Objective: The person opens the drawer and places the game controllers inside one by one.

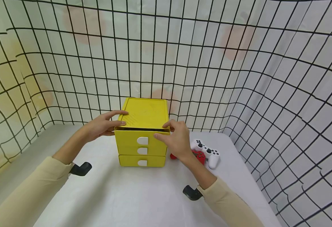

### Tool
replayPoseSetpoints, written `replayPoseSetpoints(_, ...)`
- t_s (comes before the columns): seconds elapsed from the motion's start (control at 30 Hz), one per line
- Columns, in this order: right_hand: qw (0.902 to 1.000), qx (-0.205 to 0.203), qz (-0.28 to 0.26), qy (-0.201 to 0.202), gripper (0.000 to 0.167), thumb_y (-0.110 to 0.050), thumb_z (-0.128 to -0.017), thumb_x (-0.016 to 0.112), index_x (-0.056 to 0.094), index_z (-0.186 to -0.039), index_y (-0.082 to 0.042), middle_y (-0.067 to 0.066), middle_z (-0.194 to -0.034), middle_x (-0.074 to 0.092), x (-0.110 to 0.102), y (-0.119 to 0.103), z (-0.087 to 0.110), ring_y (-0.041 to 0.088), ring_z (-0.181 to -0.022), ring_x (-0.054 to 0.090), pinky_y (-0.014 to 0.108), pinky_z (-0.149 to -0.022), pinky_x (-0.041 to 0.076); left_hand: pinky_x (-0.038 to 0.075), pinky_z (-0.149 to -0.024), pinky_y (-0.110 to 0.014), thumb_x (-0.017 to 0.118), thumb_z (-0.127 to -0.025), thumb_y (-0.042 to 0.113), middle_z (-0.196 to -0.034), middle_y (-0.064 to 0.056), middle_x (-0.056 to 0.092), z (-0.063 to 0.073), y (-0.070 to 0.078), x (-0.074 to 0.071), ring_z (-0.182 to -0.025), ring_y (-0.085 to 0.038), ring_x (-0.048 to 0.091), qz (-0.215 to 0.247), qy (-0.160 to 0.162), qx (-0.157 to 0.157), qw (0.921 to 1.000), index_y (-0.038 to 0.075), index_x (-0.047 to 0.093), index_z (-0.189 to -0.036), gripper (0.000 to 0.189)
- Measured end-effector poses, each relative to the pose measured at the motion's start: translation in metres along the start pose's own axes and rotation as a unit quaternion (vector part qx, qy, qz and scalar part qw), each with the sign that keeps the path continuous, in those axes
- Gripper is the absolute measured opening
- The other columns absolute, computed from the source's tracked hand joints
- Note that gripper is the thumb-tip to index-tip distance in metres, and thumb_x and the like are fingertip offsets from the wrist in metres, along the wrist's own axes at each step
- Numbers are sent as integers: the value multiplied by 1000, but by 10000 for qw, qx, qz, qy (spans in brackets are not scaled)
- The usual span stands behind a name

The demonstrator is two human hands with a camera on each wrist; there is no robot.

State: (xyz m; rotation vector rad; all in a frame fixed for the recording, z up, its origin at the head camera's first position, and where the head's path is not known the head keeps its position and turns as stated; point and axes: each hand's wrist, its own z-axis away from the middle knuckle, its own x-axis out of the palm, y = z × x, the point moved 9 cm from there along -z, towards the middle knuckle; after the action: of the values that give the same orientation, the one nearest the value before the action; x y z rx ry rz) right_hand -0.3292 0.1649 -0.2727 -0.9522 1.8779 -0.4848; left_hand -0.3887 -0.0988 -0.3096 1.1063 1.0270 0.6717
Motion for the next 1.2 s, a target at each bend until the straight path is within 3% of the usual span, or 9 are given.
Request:
replayPoseSetpoints(0.4, 9978, 523, -136, -379, 36, -26, -82, 86, 70, -111, -11, 10, -115, 60, 0, 10, 0, 32, -116, 63, 47, -97, 57, 46, -112, -50, 70, -96, 40, -144, -12, 57, 0, 0, 0, -132, -29, 59, -35, -21, 23, 10000, 32, 41, -153, 64)
replayPoseSetpoints(0.7, 9993, 52, -313, 193, 26, -19, -81, 87, 69, -96, -9, 9, -101, 63, 0, 11, -5, 24, -101, 57, 40, -90, 53, 46, -111, -50, 70, -95, 43, -138, -11, 63, 0, 0, 0, -128, -27, 62, -4, -92, 44, 9999, 31, 40, -154, 67)
replayPoseSetpoints(1.2, 9973, -260, -308, 617, 28, -18, -78, 89, 67, -90, -6, 10, -92, 62, 1, 11, -7, 25, -93, 56, 41, -85, 50, 45, -112, -50, 70, -96, 42, -142, -10, 59, -1, 0, -1, -131, -28, 60, -34, -51, -34, 10000, 33, 41, -153, 65)
